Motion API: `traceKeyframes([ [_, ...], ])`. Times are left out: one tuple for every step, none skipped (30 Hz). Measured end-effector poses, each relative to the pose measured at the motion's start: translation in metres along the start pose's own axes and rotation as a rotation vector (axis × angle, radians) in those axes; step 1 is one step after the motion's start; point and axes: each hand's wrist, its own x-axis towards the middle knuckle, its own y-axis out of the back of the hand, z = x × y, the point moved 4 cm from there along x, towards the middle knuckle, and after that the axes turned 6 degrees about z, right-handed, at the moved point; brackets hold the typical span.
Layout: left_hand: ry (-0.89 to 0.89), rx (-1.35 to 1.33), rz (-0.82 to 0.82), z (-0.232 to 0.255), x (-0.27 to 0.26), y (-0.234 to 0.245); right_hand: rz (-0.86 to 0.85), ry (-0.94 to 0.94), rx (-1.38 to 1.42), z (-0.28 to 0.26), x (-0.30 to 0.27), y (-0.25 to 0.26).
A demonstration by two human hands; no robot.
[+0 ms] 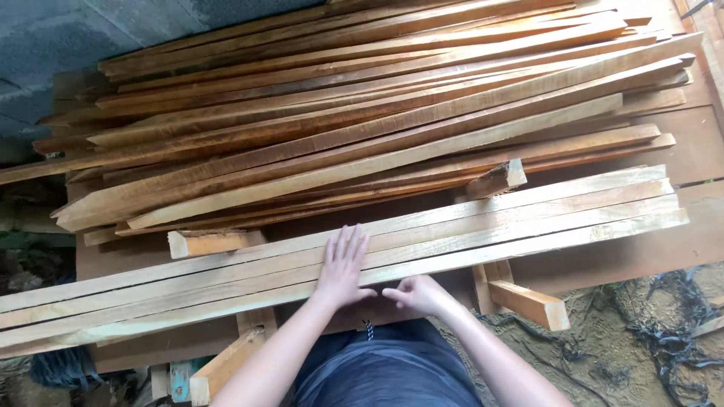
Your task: Organizing thin wooden slats into a stack and then securing them with a black plastic strap and tensioning tool.
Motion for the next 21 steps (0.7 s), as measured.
traceKeyframes([
  [0.0,-0.002,-0.004,-0.005,-0.011,-0.011,-0.003,-0.003,0.001,0.003,0.002,-0.01],
  [-0.013,0.022,0.023,-0.011,-0.019,-0.019,0.367,0.32,-0.147,-0.008,0.003,-0.003],
  [-0.025,0.046,0.049,-0.017,-0.027,-0.028,0.74,0.641,-0.292,-0.019,-0.004,0.0],
  [-0.018,0.049,0.052,-0.019,-0.028,-0.036,0.738,0.649,-0.292,-0.029,-0.003,0.004],
  [-0.017,0.101,0.126,-0.02,-0.029,-0.043,0.606,0.58,-0.521,-0.038,0.004,0.002],
  [-0.018,0.152,0.193,-0.021,-0.033,-0.05,0.464,0.499,-0.741,-0.043,0.009,-0.002],
  [-0.013,0.153,0.189,-0.025,-0.032,-0.052,0.46,0.504,-0.74,-0.052,0.017,0.005],
  [-0.038,0.164,0.194,-0.027,-0.031,-0.055,0.433,0.513,-0.785,-0.058,0.025,0.011],
  [-0.063,0.175,0.2,-0.028,-0.03,-0.057,0.406,0.524,-0.831,-0.065,0.032,0.017],
  [-0.055,0.177,0.201,-0.029,-0.032,-0.057,0.404,0.532,-0.833,-0.065,0.032,0.015],
  [-0.065,0.158,0.188,-0.029,-0.035,-0.056,0.405,0.568,-0.844,-0.067,0.031,0.014],
  [-0.076,0.137,0.186,-0.026,-0.031,-0.056,0.412,0.601,-0.864,-0.067,0.031,0.018],
  [-0.069,0.137,0.198,-0.029,-0.027,-0.057,0.418,0.608,-0.875,-0.059,0.04,0.015],
  [-0.089,0.186,0.321,-0.028,-0.03,-0.055,0.639,0.743,-0.894,-0.056,0.041,0.012],
  [-0.108,0.237,0.444,-0.026,-0.033,-0.054,0.862,0.877,-0.901,-0.05,0.04,0.008],
  [-0.102,0.237,0.449,-0.029,-0.03,-0.05,0.862,0.883,-0.906,-0.05,0.045,0.008],
  [-0.1,0.232,0.484,-0.03,-0.028,-0.046,0.865,0.879,-0.903,-0.049,0.05,0.008],
  [-0.097,0.218,0.507,-0.026,-0.035,-0.045,0.855,0.869,-0.896,-0.043,0.049,0.002],
  [-0.091,0.21,0.501,-0.023,-0.037,-0.048,0.842,0.869,-0.898,-0.046,0.04,0.003],
  [-0.1,0.165,0.389,-0.025,-0.033,-0.052,0.7,0.761,-0.906,-0.052,0.041,0.006],
  [-0.109,0.118,0.277,-0.028,-0.031,-0.055,0.56,0.651,-0.91,-0.057,0.041,0.008],
])
